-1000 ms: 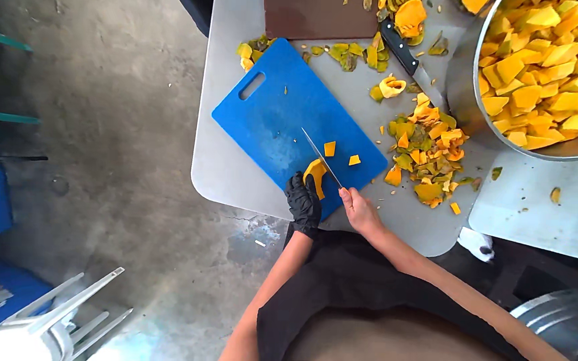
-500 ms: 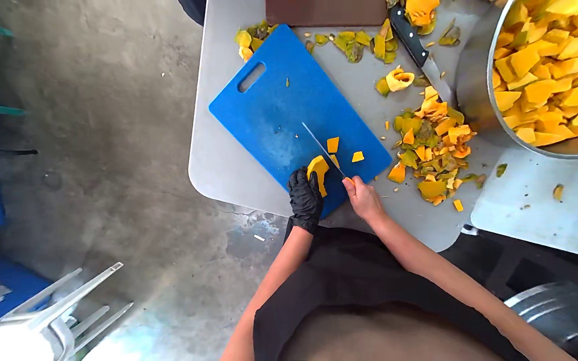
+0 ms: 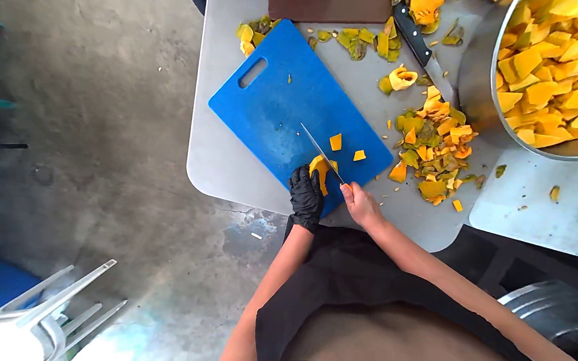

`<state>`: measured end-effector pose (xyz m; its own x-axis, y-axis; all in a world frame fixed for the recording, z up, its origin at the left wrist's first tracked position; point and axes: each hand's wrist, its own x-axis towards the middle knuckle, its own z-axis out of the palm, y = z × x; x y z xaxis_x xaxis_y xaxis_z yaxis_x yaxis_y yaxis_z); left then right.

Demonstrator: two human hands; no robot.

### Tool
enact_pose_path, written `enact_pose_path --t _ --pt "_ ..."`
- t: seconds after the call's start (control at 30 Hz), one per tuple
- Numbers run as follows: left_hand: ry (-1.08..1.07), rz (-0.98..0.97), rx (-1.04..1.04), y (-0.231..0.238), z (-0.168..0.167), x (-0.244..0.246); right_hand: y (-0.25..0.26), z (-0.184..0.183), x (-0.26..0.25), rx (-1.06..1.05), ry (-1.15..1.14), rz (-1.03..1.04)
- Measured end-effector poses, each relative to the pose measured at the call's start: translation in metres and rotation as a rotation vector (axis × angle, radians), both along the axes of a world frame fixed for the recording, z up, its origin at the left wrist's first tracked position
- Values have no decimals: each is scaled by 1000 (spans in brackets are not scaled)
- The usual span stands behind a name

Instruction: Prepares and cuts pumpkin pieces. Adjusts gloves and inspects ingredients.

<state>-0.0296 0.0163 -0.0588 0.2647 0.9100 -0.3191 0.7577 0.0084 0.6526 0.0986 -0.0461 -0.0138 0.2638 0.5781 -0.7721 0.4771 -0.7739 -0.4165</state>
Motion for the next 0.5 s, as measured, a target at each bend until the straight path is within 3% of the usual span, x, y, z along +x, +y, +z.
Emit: enact_pose_path --t 0.17,0.37,0.5 --pt "-10 -3 28 3 2 -1 20 -13 -5 -53 -4 -5" --pt "8 -211 2 21 4 -8 6 -6 18 108 40 -126" --pt "-7 -81 -6 15 9 -7 -9 3 16 180 70 -140"
